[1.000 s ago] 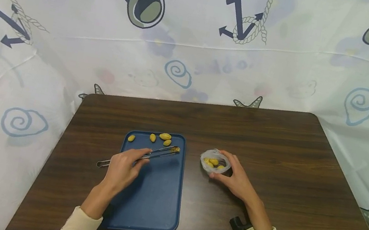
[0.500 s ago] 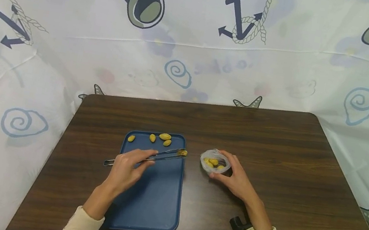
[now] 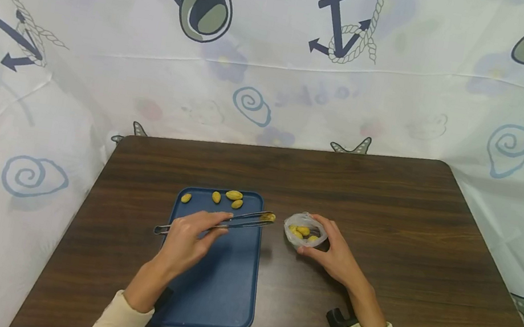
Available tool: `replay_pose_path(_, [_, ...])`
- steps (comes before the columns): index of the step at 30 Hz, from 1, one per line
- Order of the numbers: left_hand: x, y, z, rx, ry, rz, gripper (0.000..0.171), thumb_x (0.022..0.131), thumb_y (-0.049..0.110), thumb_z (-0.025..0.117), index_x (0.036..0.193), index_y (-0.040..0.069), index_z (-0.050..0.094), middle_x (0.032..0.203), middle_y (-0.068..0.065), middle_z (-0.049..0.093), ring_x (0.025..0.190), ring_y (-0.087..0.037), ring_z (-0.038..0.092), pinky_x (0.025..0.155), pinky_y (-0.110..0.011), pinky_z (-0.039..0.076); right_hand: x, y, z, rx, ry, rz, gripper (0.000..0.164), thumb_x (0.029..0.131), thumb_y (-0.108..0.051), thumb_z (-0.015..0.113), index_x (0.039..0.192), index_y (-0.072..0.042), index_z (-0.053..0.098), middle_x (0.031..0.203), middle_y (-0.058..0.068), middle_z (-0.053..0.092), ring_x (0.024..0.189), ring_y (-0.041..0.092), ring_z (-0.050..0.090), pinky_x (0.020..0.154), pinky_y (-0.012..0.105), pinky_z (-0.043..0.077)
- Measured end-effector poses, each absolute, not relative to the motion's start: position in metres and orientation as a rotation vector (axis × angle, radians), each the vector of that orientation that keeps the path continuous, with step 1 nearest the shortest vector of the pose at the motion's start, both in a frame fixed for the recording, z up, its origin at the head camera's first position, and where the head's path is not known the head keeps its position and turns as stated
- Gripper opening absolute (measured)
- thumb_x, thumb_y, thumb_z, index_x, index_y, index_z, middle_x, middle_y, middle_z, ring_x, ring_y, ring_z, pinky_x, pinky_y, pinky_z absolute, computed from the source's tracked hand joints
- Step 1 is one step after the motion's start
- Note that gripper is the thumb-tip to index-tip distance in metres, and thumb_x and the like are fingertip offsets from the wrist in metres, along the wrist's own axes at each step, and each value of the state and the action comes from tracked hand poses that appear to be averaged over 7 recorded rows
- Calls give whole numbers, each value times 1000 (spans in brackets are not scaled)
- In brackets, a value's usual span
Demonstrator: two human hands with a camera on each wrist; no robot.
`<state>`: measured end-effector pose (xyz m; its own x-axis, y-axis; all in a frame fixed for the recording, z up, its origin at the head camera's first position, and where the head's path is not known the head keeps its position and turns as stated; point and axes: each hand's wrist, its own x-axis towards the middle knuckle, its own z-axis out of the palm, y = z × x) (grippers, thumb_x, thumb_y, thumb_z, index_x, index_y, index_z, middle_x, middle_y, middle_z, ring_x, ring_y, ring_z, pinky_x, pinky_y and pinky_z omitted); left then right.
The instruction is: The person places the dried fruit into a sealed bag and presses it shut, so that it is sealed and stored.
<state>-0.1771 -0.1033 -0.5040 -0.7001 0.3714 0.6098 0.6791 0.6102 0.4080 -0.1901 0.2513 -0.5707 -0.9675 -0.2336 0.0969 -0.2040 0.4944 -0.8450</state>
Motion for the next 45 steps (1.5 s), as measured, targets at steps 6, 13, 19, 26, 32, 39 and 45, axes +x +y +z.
replay_pose_path(6, [-177,-96,-501,-821,-2363,-857,34,83,9,85,116,11,79,97,-5,81,81,-15,75,64,-34,60,-190,252,-572,-388,2706,-1488,83,84,-37,87,153,-23,44,154,11,46,141,34,46,115,64,35])
replay_pose_path(13, [-178,-88,-496,-834,-2372,-837,35,83,9,85,117,10,78,101,-5,81,85,-17,77,68,-35,62,-191,252,-571,-386,2705,-1488,83,83,-37,87,153,-23,44,154,12,46,141,34,46,116,64,35])
replay_pose_path(19, [-179,-83,-495,-850,-2385,-805,34,84,10,85,117,10,78,103,-5,81,85,-16,77,66,-33,61,-190,252,-572,-384,2698,-1498,83,83,-36,87,153,-23,45,153,12,46,140,35,47,115,63,35])
replay_pose_path(26, [-180,-77,-495,-836,-2415,-809,34,83,9,86,116,11,79,106,-5,81,90,-18,78,69,-35,62,-191,252,-572,-380,2697,-1495,83,83,-37,87,153,-24,44,153,12,46,140,34,46,115,64,35])
replay_pose_path(32, [-181,-71,-498,-851,-2391,-811,33,82,9,86,115,9,79,104,-6,81,84,-17,77,62,-32,59,-191,252,-573,-373,2691,-1501,83,84,-36,87,153,-23,44,154,12,46,141,34,46,115,65,35])
replay_pose_path(39, [-183,-65,-501,-858,-2399,-813,33,84,11,85,116,11,79,106,-4,81,83,-16,77,62,-30,58,-191,252,-572,-359,2685,-1504,84,83,-35,88,153,-22,44,153,13,46,139,34,46,116,63,35])
replay_pose_path(45, [-184,-59,-501,-870,-2402,-806,32,84,11,85,116,10,79,106,-5,81,87,-18,77,64,-34,60,-191,252,-571,-362,2692,-1493,84,83,-36,87,154,-21,44,152,13,46,139,34,47,115,63,35])
